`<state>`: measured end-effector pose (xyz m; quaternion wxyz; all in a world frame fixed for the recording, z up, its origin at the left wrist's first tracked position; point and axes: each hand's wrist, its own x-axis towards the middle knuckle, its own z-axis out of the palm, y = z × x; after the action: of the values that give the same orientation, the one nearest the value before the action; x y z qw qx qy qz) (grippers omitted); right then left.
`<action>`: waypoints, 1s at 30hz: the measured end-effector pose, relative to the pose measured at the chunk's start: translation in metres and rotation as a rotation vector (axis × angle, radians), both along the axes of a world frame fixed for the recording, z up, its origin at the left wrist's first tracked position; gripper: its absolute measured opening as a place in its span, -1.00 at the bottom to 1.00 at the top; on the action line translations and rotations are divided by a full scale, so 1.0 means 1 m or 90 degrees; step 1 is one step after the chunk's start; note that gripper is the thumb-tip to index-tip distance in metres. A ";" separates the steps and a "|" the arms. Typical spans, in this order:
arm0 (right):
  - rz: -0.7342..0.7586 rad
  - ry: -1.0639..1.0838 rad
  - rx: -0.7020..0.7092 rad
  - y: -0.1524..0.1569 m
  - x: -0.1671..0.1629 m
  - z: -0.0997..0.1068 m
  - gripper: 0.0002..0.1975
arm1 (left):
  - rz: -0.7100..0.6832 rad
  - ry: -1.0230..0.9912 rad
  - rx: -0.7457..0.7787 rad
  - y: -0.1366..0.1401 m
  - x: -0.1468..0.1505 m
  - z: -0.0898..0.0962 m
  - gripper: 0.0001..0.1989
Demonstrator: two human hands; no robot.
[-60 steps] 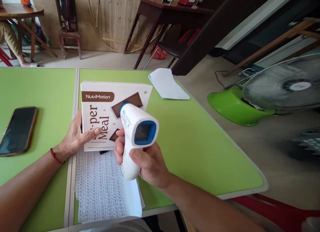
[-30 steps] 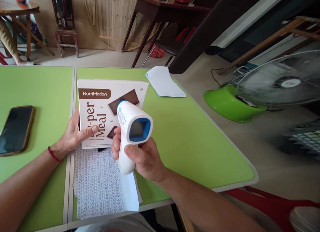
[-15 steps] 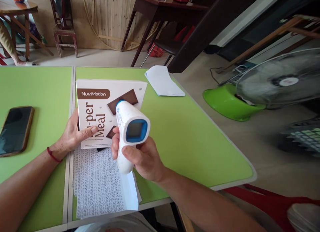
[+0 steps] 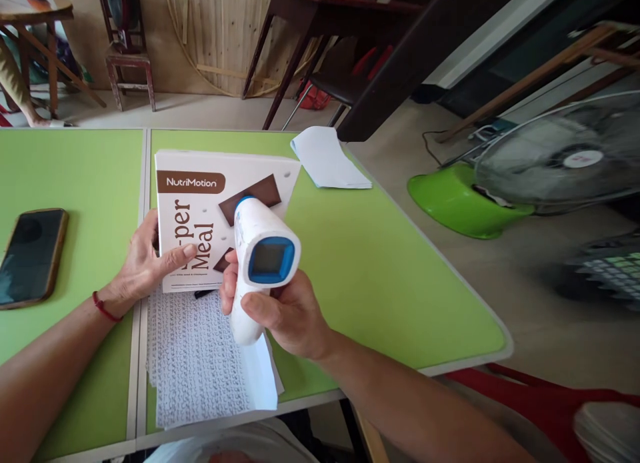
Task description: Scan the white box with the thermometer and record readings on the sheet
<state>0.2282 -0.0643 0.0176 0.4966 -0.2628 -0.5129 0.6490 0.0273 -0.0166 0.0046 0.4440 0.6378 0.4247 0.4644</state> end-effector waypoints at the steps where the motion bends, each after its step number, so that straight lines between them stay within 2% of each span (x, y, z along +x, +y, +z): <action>1: 0.002 -0.010 0.017 0.001 0.002 0.002 -0.71 | 0.007 -0.010 0.003 0.000 0.000 0.001 -0.41; 5: -0.045 -0.129 0.150 0.008 0.024 0.022 -0.75 | 0.018 -0.095 0.029 0.003 -0.001 0.002 -0.47; 8: -0.128 -0.357 0.210 0.023 0.050 0.029 -0.77 | 0.019 -0.167 0.053 0.012 -0.005 0.003 -0.50; 10: -0.182 -0.475 0.233 0.037 0.065 0.021 -0.61 | 0.032 -0.174 0.082 0.019 -0.008 0.003 -0.50; 13: -0.205 -0.585 0.280 0.059 0.081 -0.009 -0.46 | 0.049 -0.146 0.111 0.025 -0.012 0.002 -0.51; 16: -0.265 -0.672 0.300 0.074 0.089 -0.039 -0.52 | 0.051 -0.115 0.112 0.028 -0.014 0.001 -0.49; 18: -0.304 -0.707 0.298 0.078 0.092 -0.049 -0.60 | 0.057 -0.088 0.116 0.029 -0.015 0.000 -0.48; 21: -0.346 -0.739 0.300 0.082 0.095 -0.054 -0.67 | 0.067 -0.044 0.116 0.031 -0.017 -0.002 -0.46; 25: -0.372 -0.768 0.350 0.087 0.100 -0.058 -0.70 | 0.057 -0.003 0.166 0.038 -0.018 -0.007 -0.58; 28: -0.365 -0.775 0.416 0.090 0.104 -0.059 -0.74 | 0.059 0.025 0.224 0.042 -0.020 -0.010 -0.61; 30: -0.379 -0.772 0.485 0.088 0.104 -0.056 -0.75 | 0.096 0.049 0.258 0.041 -0.020 -0.009 -0.52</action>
<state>0.3320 0.0234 -0.0384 0.3389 -0.5098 -0.7907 0.0099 0.0071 0.0244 -0.0047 0.2541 0.6979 0.3856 0.5474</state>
